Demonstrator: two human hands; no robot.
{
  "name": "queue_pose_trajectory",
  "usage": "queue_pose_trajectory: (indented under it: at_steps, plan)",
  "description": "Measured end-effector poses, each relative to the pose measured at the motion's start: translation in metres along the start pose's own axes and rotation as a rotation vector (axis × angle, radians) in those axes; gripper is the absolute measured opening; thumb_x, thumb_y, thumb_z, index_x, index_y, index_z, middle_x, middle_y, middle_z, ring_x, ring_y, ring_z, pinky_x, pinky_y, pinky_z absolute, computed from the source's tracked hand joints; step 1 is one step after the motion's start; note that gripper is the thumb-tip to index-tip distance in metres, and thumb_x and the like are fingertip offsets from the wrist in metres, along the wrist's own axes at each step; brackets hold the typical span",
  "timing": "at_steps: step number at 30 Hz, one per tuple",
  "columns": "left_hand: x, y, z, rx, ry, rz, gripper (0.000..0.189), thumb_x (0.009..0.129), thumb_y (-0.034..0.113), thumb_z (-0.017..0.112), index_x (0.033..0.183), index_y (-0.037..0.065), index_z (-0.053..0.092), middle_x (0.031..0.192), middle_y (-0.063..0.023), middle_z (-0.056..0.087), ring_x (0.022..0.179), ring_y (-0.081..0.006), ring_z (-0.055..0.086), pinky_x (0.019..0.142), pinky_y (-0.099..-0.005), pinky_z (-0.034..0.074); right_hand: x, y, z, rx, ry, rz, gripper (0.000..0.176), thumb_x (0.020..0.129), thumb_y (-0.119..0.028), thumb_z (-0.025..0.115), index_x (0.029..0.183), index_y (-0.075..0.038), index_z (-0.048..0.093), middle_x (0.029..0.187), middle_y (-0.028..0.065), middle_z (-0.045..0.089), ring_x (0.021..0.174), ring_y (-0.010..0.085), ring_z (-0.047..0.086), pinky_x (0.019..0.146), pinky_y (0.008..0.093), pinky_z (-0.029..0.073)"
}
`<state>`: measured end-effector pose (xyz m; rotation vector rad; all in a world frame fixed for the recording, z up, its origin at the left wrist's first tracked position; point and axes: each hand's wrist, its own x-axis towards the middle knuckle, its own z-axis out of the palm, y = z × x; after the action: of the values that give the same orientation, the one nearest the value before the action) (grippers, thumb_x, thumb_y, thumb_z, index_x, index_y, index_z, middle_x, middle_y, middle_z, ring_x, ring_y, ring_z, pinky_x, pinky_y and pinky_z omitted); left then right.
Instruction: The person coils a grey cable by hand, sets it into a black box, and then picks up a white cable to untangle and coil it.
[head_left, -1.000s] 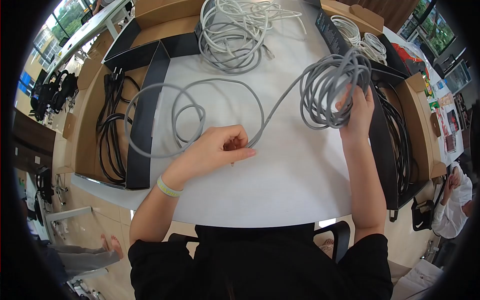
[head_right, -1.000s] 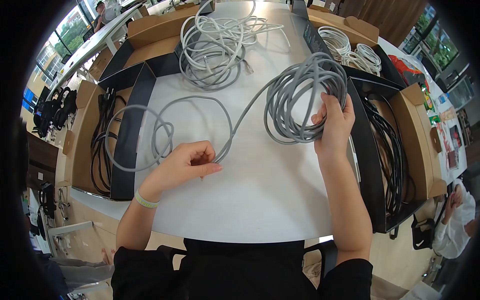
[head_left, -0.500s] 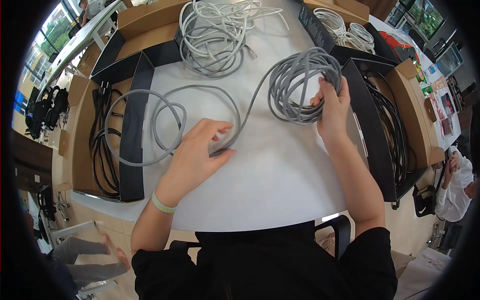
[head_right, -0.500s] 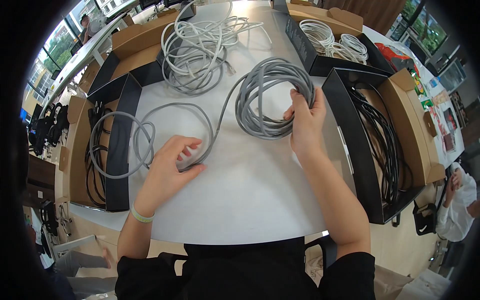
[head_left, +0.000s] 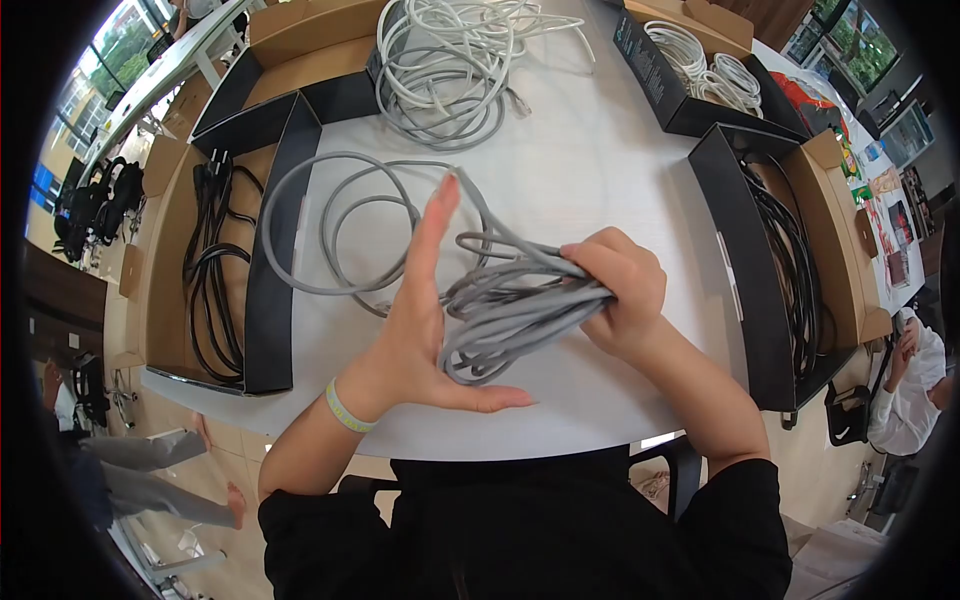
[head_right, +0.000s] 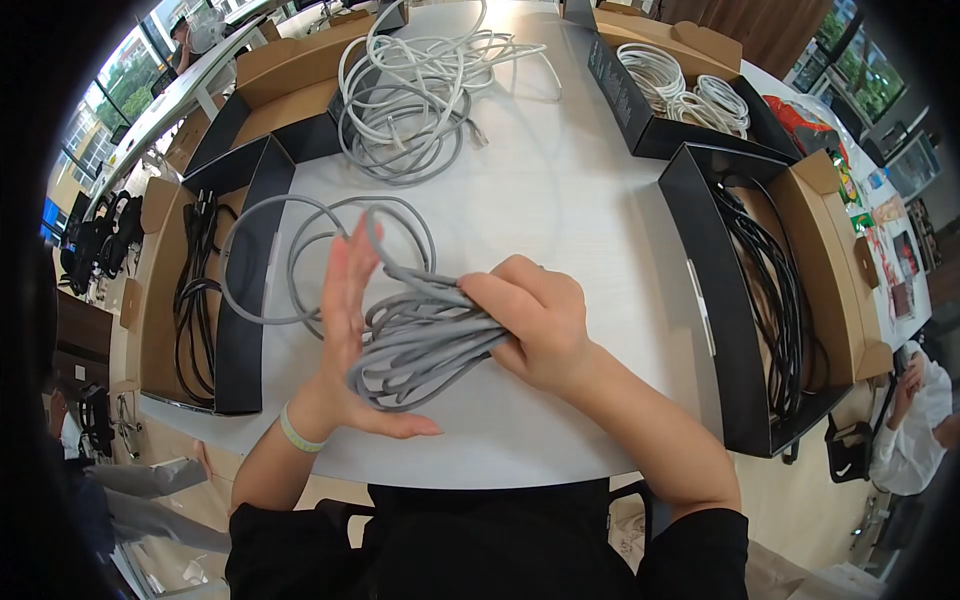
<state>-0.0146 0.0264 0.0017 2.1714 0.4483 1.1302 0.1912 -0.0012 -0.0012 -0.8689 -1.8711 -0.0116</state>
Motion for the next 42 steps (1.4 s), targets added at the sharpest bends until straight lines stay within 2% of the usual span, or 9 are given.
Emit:
queue_pose_trajectory:
  at_steps: [3,6,9,12,18,25,32,35,42]
  plan:
    - [0.000,0.003,-0.003,0.174,0.096,0.089,0.132,0.041,0.044,0.083,0.134,0.000,0.002,0.138,-0.0294,-0.001,0.129,-0.0396,0.004,0.102,-0.0459,0.011,0.002,-0.002,-0.001,-0.034,0.059,-0.071,0.036,0.053,0.002,0.060,0.088,-0.007,0.056,0.062,0.0044,0.047,0.046,0.0158,0.046,0.039,0.0253,0.035]
    - [0.007,0.010,-0.009,0.122,0.228,0.277,0.124,0.044,0.046,0.082,0.133,-0.001,0.009,0.136,-0.0283,0.014,0.128,-0.0402,0.013,0.102,-0.0483,0.011,0.006,-0.007,-0.005,-0.263,0.011,-0.495,0.034,0.058,0.002,0.064,0.085,-0.017,0.056,0.061,-0.0024,0.035,0.045,0.0083,0.035,0.038,0.0199,0.029]
    - [0.007,0.026,-0.012,0.407,-0.086,0.153,0.096,0.052,0.041,0.079,0.125,0.000,0.032,0.124,-0.0224,0.042,0.119,-0.0361,0.036,0.100,-0.0479,0.023,0.010,-0.019,-0.006,-0.329,0.034,-0.620,0.031,0.064,0.002,0.064,0.085,-0.019,0.056,0.063,-0.0021,0.036,0.046,0.0083,0.031,0.039,0.0187,0.028]
    - [0.010,0.028,0.000,0.348,0.021,0.166,0.042,0.057,0.019,0.073,0.093,0.003,0.059,0.089,-0.0058,0.064,0.077,-0.0198,0.062,0.077,-0.0348,0.048,0.008,-0.026,-0.017,-0.396,0.017,-0.613,0.030,0.070,0.002,0.061,0.088,-0.020,0.054,0.068,-0.0008,0.037,0.048,0.0099,0.031,0.041,0.0206,0.031]
    - [0.004,0.018,0.007,0.121,-0.006,0.100,0.017,0.064,0.007,0.067,0.080,0.006,0.059,0.083,-0.0037,0.063,0.078,-0.0204,0.062,0.078,-0.0347,0.048,0.005,-0.044,-0.017,-0.216,0.111,-0.508,0.028,0.068,0.000,0.068,0.088,-0.016,0.056,0.066,-0.0021,0.040,0.046,0.0085,0.031,0.039,0.0190,0.029]
    - [0.009,0.006,0.004,-0.310,-0.058,-0.001,0.022,0.062,0.004,0.072,0.078,0.008,0.058,0.080,-0.0056,0.062,0.092,-0.0240,0.059,0.085,-0.0402,0.044,-0.011,-0.046,-0.003,0.226,0.101,-0.220,0.026,0.061,0.004,0.069,0.085,0.001,0.058,0.063,0.0046,0.051,0.044,0.0114,0.040,0.036,0.0205,0.032]
    - [-0.008,0.004,-0.012,-0.016,0.046,0.207,0.021,0.074,0.010,0.067,0.066,0.005,0.048,0.056,-0.0040,0.052,0.053,-0.0173,0.056,0.057,-0.0339,0.050,-0.014,-0.057,0.016,0.363,0.113,-0.311,0.024,0.066,-0.001,0.061,0.089,0.002,0.056,0.062,0.0059,0.051,0.042,0.0114,0.042,0.035,0.0215,0.033]
    - [-0.006,0.000,-0.023,0.219,0.093,0.329,0.031,0.062,0.013,0.075,0.059,0.005,0.045,0.054,-0.0022,0.047,0.047,-0.0162,0.050,0.044,-0.0239,0.044,-0.016,-0.066,0.022,0.535,-0.160,0.065,0.037,0.066,-0.018,0.067,0.095,0.001,0.053,0.064,0.0081,0.054,0.044,0.0194,0.050,0.039,0.0258,0.041]
    - [-0.002,0.009,-0.015,0.526,0.061,0.542,0.034,0.063,0.019,0.074,0.062,0.008,0.041,0.051,0.0011,0.037,0.041,-0.0129,0.039,0.037,-0.0205,0.030,0.000,-0.071,-0.002,0.395,-0.668,0.216,0.044,0.064,-0.028,0.067,0.093,0.002,0.051,0.043,0.0057,0.045,0.046,0.0254,0.051,0.077,0.0344,0.047]
